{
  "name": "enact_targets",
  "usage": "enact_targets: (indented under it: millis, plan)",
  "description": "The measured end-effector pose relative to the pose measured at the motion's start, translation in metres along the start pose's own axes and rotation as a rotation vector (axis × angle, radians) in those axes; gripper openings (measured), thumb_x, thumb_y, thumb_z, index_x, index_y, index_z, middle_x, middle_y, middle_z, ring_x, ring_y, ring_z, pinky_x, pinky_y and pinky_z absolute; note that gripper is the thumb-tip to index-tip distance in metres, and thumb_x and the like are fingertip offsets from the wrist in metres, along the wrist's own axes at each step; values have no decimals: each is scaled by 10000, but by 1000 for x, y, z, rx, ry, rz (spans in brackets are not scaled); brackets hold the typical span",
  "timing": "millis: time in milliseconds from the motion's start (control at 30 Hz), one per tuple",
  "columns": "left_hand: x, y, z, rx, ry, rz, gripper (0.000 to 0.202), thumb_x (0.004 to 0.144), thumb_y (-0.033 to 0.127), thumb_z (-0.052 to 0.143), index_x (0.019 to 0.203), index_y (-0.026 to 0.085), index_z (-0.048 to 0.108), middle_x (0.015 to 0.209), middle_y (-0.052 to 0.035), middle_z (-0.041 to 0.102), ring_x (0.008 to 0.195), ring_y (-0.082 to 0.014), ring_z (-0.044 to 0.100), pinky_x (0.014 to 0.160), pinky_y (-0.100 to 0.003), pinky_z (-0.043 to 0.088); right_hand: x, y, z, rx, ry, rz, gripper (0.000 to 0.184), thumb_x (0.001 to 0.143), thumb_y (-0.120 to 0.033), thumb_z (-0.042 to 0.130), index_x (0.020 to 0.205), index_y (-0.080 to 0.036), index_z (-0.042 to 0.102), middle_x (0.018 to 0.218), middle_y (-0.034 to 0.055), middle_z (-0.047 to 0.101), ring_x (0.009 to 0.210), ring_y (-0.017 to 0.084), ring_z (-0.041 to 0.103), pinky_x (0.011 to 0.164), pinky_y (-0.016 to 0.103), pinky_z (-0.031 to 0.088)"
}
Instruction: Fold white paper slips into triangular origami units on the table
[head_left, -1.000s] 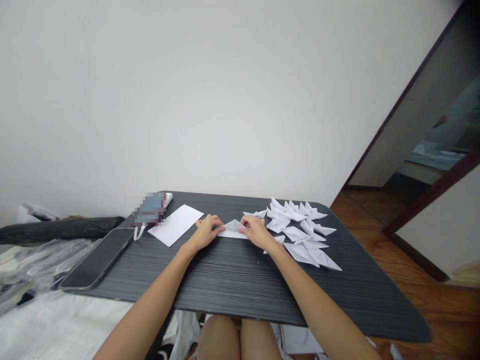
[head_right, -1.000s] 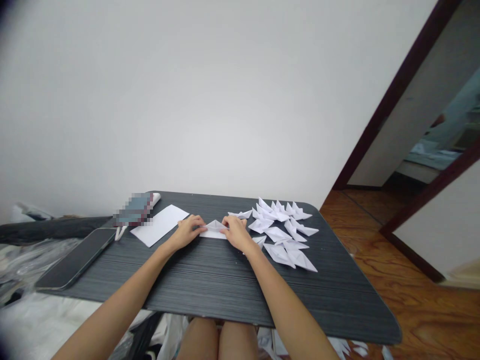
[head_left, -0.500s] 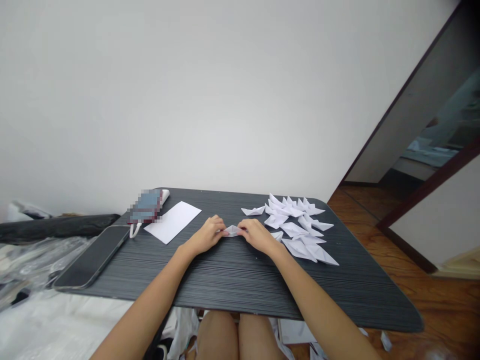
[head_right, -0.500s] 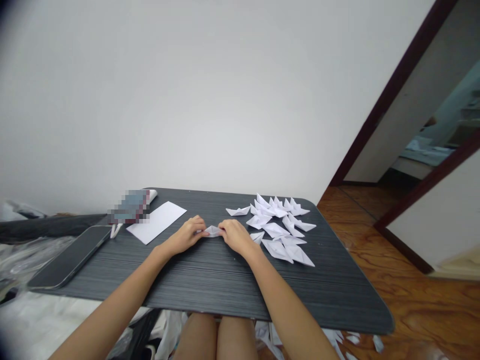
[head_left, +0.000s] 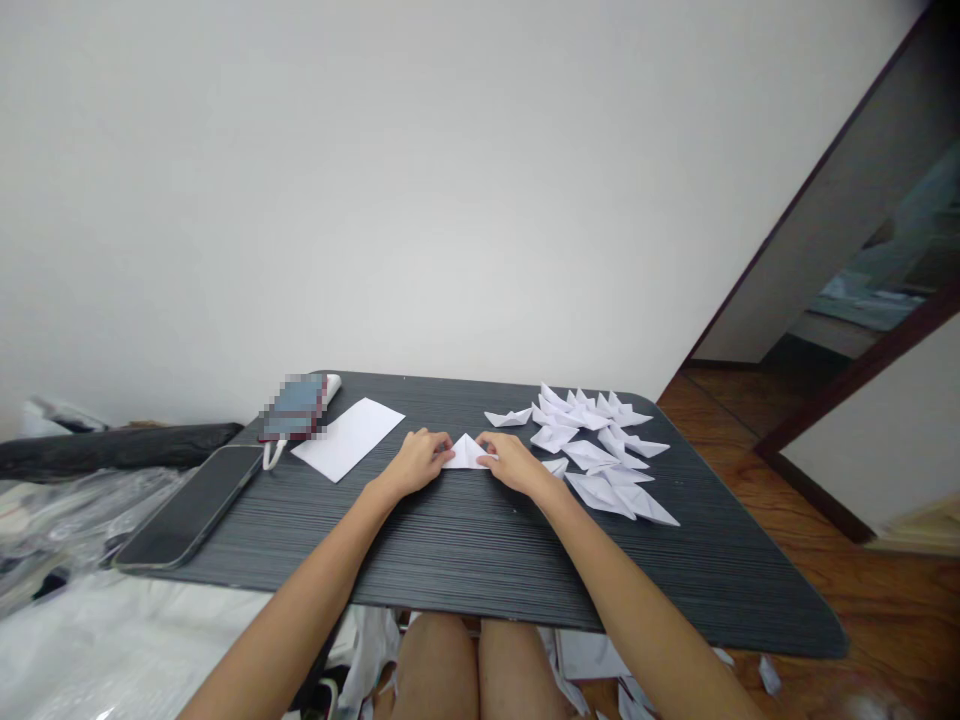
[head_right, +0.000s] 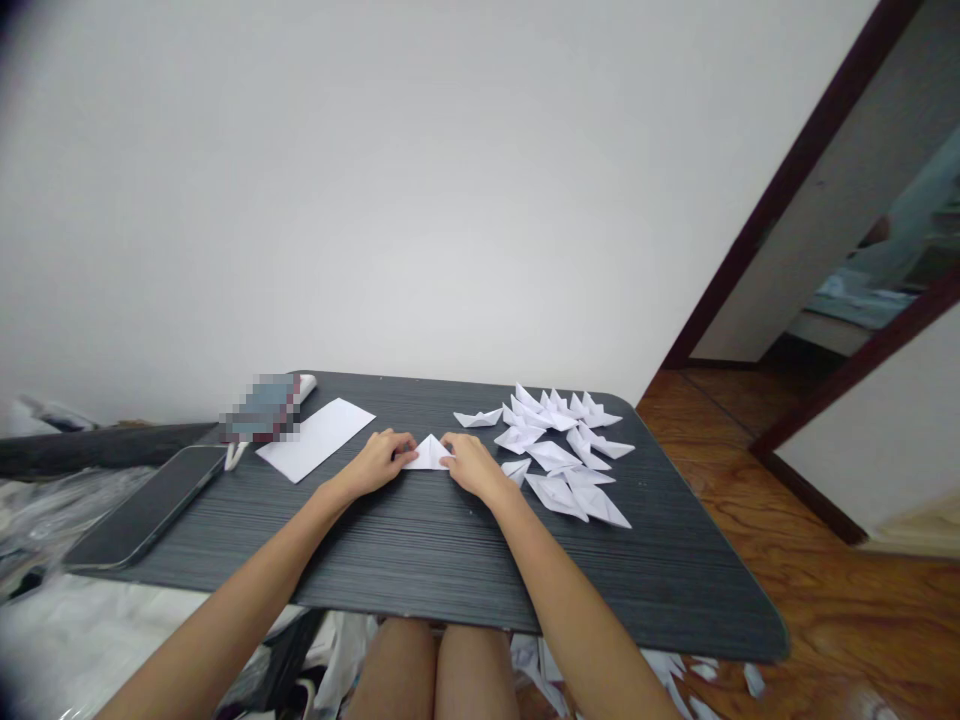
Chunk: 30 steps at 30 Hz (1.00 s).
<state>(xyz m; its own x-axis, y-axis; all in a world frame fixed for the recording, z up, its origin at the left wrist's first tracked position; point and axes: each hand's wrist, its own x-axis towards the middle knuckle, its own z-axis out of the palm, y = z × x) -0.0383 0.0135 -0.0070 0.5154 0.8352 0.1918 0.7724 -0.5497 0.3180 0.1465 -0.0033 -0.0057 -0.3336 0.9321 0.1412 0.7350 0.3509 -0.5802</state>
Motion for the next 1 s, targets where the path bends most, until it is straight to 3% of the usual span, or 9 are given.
enact_targets:
  millis: [267,467,600,733,800,900,1000]
  plan:
    - [1,9,2,202,-28,-42,232,837,262,290,919,183,492,814,-70,603,821,-219,484,736,-362,275,5,0,0,5,-34,96,179,690,-168,542,867,-193,549,697,7,543,683,130,502,647,226,341]
    - [-1,11,5,300,-4,-24,224,834,238,286,915,177,485,795,-89,599,826,-233,459,745,-398,256,15,3,0,5,-97,162,170,671,-168,541,837,-204,535,650,-11,528,620,113,490,594,209,336]
    - [-3,13,7,372,18,-27,216,831,247,299,915,170,483,770,-102,568,846,-256,430,741,-434,259,21,0,-3,-49,-135,212,161,636,-187,571,790,-208,528,637,-13,515,609,120,484,556,207,323]
    - [-6,13,8,363,56,-43,222,832,270,311,946,189,484,878,-107,494,878,-261,403,736,-447,280,20,-4,-5,-94,-162,254,127,647,-212,574,763,-204,523,644,-5,506,608,128,480,548,218,314]
    - [-6,13,6,328,48,23,226,836,218,293,958,199,483,909,-96,464,868,-239,405,729,-421,306,16,-4,-4,-112,-145,218,114,666,-223,571,768,-200,525,668,3,506,649,138,485,578,230,321]
    - [-7,11,1,218,-14,222,269,830,109,253,940,186,486,912,-75,458,843,-188,421,729,-347,346,8,-3,-1,-192,-4,58,83,695,-214,562,773,-196,541,801,33,502,827,174,469,691,283,319]
    - [-7,10,-4,94,-40,355,207,844,182,298,918,156,491,904,-67,468,831,-155,440,751,-290,373,0,-1,-1,-231,45,-145,74,753,-154,487,770,-189,551,859,36,486,918,174,438,776,332,291]
